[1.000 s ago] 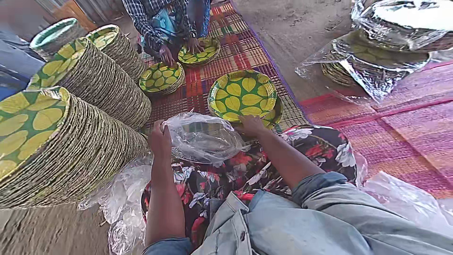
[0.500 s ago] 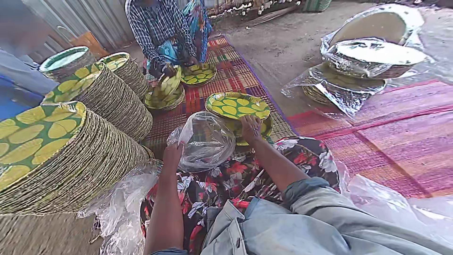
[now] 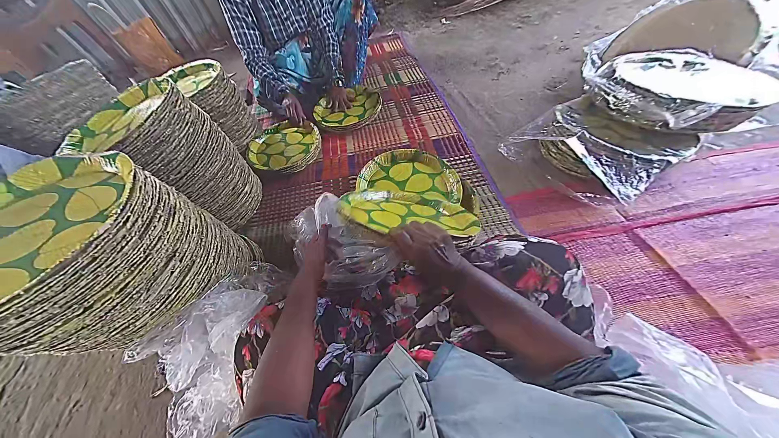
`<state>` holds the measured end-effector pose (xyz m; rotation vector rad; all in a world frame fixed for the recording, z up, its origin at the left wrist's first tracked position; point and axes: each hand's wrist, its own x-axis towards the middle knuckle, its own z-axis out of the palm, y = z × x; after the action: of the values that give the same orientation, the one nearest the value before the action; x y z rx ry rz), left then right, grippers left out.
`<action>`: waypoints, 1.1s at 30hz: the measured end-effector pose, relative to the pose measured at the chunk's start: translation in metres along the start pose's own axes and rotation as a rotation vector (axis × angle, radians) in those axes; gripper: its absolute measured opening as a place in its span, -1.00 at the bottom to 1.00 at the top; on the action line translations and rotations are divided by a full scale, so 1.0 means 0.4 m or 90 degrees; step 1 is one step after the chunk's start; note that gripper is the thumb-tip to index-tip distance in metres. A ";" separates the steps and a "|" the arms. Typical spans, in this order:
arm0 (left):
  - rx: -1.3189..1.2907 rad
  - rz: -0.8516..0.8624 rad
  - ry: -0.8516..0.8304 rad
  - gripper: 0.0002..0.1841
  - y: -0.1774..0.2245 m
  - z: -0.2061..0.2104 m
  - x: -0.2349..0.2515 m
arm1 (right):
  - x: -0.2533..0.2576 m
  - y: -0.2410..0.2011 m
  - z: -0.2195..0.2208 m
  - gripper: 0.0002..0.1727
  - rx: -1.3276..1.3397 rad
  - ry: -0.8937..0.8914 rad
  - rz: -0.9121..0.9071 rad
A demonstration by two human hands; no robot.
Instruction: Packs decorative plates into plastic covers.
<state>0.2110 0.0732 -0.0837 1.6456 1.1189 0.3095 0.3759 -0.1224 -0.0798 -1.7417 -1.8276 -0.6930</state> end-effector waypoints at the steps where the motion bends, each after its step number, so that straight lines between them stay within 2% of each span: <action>1: -0.074 -0.006 0.016 -0.45 -0.002 0.015 -0.001 | 0.001 -0.024 0.002 -0.80 0.025 -0.003 -0.038; 2: -0.133 -0.018 0.025 -0.56 -0.006 0.021 -0.003 | -0.006 -0.047 0.006 -0.78 0.054 -0.008 -0.064; 4: -0.173 -0.025 0.058 -0.63 -0.021 0.023 0.003 | -0.028 -0.078 0.018 -0.77 0.083 -0.024 -0.084; 6: -0.123 -0.024 0.052 -0.59 -0.032 0.012 0.016 | -0.049 -0.089 0.024 -0.69 0.103 -0.074 -0.054; 8: 0.028 -0.011 0.041 -0.56 -0.028 0.007 0.028 | -0.050 -0.092 0.024 -0.56 0.100 -0.163 0.015; 10: 0.007 -0.025 0.068 -0.46 -0.035 0.023 0.042 | -0.035 -0.094 0.003 -0.62 0.127 -0.318 0.088; 11: -0.012 -0.021 0.063 -0.42 -0.035 0.023 0.042 | -0.028 -0.091 -0.006 -0.65 0.140 -0.369 0.112; 12: -0.012 -0.005 0.054 -0.40 -0.038 0.019 0.043 | -0.028 -0.084 -0.008 -0.67 0.145 -0.371 0.118; 16: 0.004 0.033 0.069 -0.40 -0.028 0.000 0.031 | -0.047 -0.023 -0.022 -0.88 0.116 -0.182 0.086; 18: -0.035 0.035 0.111 -0.35 -0.034 -0.008 0.033 | -0.061 0.004 -0.050 -0.85 0.098 -0.159 0.043; 21: -0.106 -0.028 0.040 -0.18 -0.031 -0.042 0.029 | -0.117 -0.008 -0.094 -0.67 0.078 -0.156 -0.032; 22: -0.100 -0.059 0.031 -0.21 -0.028 -0.045 0.028 | -0.144 -0.018 -0.104 -0.64 0.067 -0.145 -0.052; 25: -0.108 -0.086 -0.050 -0.50 -0.031 -0.053 0.028 | -0.216 -0.034 -0.134 -0.61 0.037 -0.102 -0.076; 28: -0.146 0.002 -0.091 -0.66 -0.011 -0.053 0.002 | -0.267 -0.037 -0.163 -0.66 0.010 -0.049 -0.068; 33: -0.180 0.092 -0.109 -0.76 0.050 -0.061 -0.068 | -0.317 0.009 -0.232 -0.56 -0.059 -0.013 -0.010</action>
<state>0.1902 0.0670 -0.0478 1.4721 0.7914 0.3931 0.3863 -0.2783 -0.0975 -1.8009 -1.8508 -0.7795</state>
